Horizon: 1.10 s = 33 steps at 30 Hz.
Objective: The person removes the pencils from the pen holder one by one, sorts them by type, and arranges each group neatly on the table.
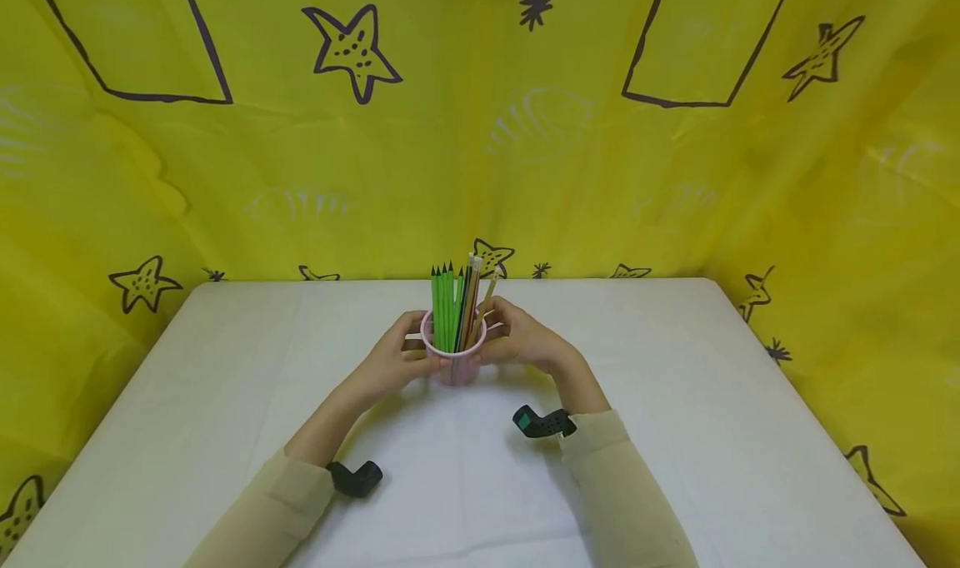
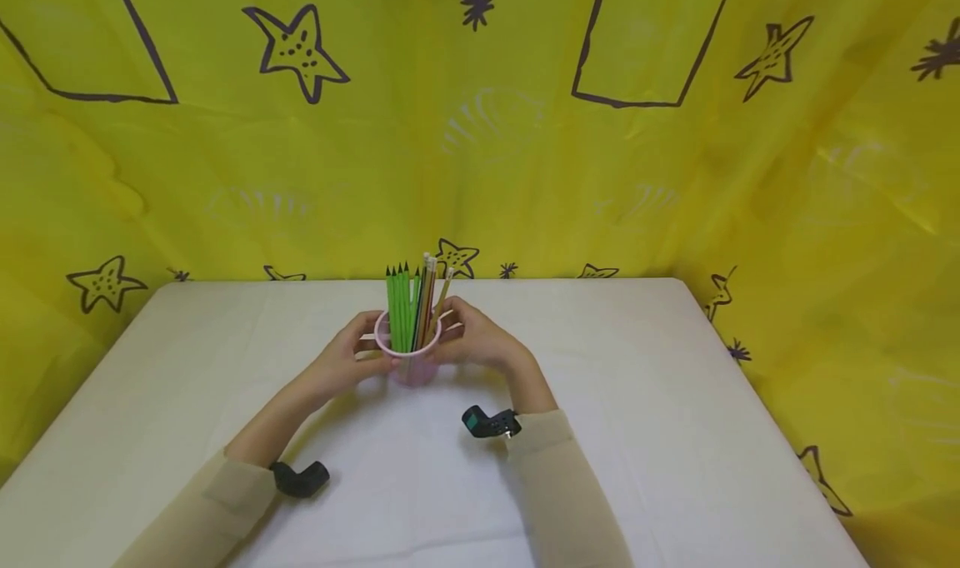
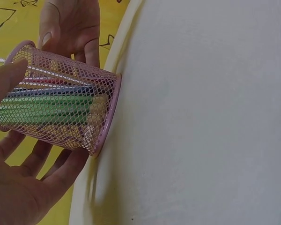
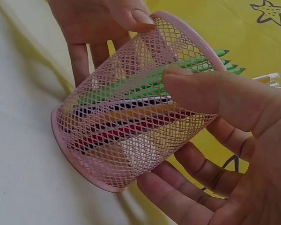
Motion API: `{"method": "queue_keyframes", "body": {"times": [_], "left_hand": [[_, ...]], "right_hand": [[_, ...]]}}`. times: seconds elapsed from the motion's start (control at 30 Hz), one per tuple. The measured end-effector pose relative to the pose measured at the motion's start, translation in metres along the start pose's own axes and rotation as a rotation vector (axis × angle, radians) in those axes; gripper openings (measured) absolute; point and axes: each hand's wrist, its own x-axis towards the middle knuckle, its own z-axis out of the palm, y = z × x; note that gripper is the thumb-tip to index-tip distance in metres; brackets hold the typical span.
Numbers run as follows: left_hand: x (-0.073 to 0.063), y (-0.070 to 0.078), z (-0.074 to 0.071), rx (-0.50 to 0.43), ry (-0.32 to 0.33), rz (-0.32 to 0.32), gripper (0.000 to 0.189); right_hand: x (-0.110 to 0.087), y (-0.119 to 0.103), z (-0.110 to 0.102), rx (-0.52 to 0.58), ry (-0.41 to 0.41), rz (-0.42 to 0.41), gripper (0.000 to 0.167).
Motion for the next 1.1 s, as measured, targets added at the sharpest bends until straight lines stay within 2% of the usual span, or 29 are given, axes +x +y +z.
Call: {"method": "queue_keyframes", "body": {"times": [0.4,0.63,0.87,1.1], "left_hand": [[-0.006,-0.003,0.000,0.011,-0.023,0.005,0.075],[-0.011,-0.001,-0.004,0.046,-0.091,-0.003,0.077],[-0.013,0.000,-0.009,0.096,-0.144,0.037,0.078],[-0.013,-0.001,-0.013,0.076,-0.166,0.052,0.077]], "right_hand": [[-0.001,-0.001,-0.002,-0.040,-0.048,-0.001,0.064],[-0.004,-0.003,-0.002,-0.053,-0.096,-0.010,0.062],[-0.006,-0.006,0.000,-0.085,-0.137,-0.011,0.063],[-0.007,-0.006,-0.002,-0.095,-0.180,-0.030,0.062]]}}
